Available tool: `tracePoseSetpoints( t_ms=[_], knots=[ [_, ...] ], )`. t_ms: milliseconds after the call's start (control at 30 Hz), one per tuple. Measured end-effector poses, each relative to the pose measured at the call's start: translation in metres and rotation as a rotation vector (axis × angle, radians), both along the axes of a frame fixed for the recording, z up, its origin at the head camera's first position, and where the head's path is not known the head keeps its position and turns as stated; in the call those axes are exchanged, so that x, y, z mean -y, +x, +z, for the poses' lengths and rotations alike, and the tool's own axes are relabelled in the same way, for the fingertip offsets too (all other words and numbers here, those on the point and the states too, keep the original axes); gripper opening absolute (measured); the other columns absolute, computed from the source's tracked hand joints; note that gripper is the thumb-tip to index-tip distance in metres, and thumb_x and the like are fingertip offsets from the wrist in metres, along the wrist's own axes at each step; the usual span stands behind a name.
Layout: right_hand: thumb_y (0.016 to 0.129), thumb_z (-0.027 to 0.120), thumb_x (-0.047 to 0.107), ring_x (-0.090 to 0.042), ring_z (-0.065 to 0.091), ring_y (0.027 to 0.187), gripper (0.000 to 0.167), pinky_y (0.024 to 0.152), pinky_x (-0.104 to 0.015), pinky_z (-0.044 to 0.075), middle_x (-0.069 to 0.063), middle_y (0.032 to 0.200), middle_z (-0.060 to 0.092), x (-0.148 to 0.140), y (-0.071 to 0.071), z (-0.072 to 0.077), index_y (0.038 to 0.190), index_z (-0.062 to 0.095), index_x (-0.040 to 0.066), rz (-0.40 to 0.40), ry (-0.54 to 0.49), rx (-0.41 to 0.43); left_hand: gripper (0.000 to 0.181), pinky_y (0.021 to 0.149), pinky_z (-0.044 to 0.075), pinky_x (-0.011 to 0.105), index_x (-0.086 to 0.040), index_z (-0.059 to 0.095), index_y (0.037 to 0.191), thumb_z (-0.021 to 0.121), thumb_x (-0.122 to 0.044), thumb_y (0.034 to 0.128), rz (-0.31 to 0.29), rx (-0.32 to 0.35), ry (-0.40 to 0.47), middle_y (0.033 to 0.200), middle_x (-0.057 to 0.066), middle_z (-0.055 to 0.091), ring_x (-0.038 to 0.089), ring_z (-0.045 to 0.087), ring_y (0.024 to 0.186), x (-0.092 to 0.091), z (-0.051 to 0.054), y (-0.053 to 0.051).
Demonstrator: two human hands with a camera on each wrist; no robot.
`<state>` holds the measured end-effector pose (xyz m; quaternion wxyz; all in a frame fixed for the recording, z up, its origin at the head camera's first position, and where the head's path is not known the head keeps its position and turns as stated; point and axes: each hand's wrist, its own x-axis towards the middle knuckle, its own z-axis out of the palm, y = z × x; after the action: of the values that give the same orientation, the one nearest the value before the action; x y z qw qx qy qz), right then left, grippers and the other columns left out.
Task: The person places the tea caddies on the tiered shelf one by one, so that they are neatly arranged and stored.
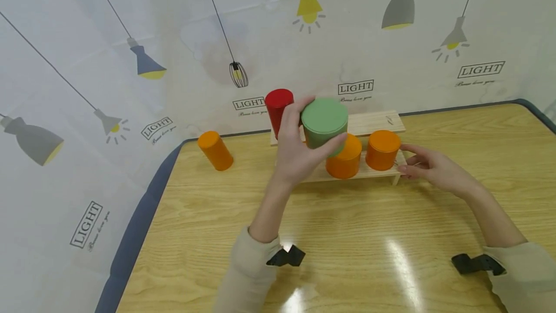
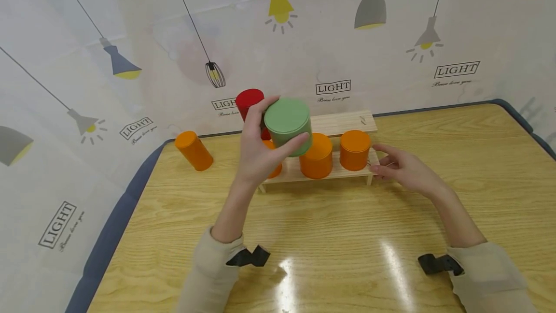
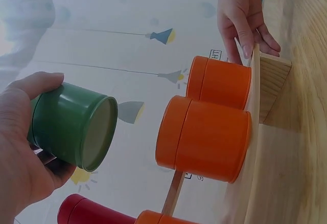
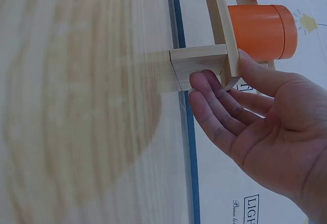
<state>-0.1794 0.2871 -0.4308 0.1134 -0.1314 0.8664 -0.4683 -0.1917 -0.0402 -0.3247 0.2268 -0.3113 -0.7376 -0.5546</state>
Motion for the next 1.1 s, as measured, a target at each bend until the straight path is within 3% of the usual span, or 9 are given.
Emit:
tracePoseSetpoints(
  t_ms=[133, 367, 600, 900, 1100],
  knots=[
    [0.104, 0.059, 0.021, -0.029, 0.067, 0.102, 0.069, 0.082, -0.034, 0.058, -0.028, 0.125, 0.059, 0.000, 0.000, 0.000, 0.156, 0.022, -0.006, 0.002, 0.009, 0.001, 0.074, 0.095, 0.050, 0.032, -0.001, 0.047, 0.138, 0.087, -0.013, 0.0770, 0.002, 0.013, 0.001, 0.128, 0.012, 0.052, 0.017, 0.053, 0.114, -0.008, 0.000, -0.008],
    [0.104, 0.058, 0.020, -0.029, 0.066, 0.102, 0.069, 0.083, -0.034, 0.058, -0.028, 0.126, 0.059, 0.000, 0.000, 0.001, 0.156, 0.022, -0.006, 0.000, 0.011, 0.002, 0.073, 0.096, 0.050, 0.032, -0.005, 0.045, 0.141, 0.084, -0.017, 0.0812, -0.008, 0.135, 0.016, 0.133, 0.006, 0.050, 0.013, 0.051, 0.117, -0.018, 0.001, -0.020],
    [0.105, 0.058, 0.022, -0.029, 0.066, 0.103, 0.070, 0.083, -0.035, 0.058, -0.028, 0.127, 0.058, 0.000, 0.001, 0.003, 0.157, 0.021, -0.005, -0.001, 0.006, 0.012, 0.076, 0.098, 0.049, 0.031, -0.006, 0.045, 0.142, 0.086, -0.019, 0.0801, 0.026, 0.232, 0.017, 0.134, 0.007, 0.050, 0.015, 0.052, 0.117, -0.026, -0.002, -0.030],
    [0.104, 0.058, 0.020, -0.028, 0.067, 0.102, 0.069, 0.082, -0.034, 0.058, -0.028, 0.125, 0.059, 0.000, 0.001, 0.003, 0.156, 0.022, -0.006, 0.006, -0.006, 0.006, 0.079, 0.102, 0.044, 0.030, -0.008, 0.041, 0.147, 0.084, -0.022, 0.0833, 0.061, 0.306, -0.081, 0.141, 0.005, 0.048, 0.015, 0.047, 0.123, -0.032, -0.008, -0.042],
    [0.104, 0.058, 0.019, -0.028, 0.067, 0.101, 0.068, 0.082, -0.034, 0.059, -0.028, 0.125, 0.059, 0.000, 0.001, 0.002, 0.156, 0.022, -0.007, 0.006, -0.014, 0.008, 0.081, 0.103, 0.044, 0.032, -0.009, 0.041, 0.149, 0.085, -0.027, 0.0832, 0.084, 0.350, -0.099, 0.142, 0.003, 0.047, 0.016, 0.046, 0.124, -0.037, -0.012, -0.049]
  ],
)
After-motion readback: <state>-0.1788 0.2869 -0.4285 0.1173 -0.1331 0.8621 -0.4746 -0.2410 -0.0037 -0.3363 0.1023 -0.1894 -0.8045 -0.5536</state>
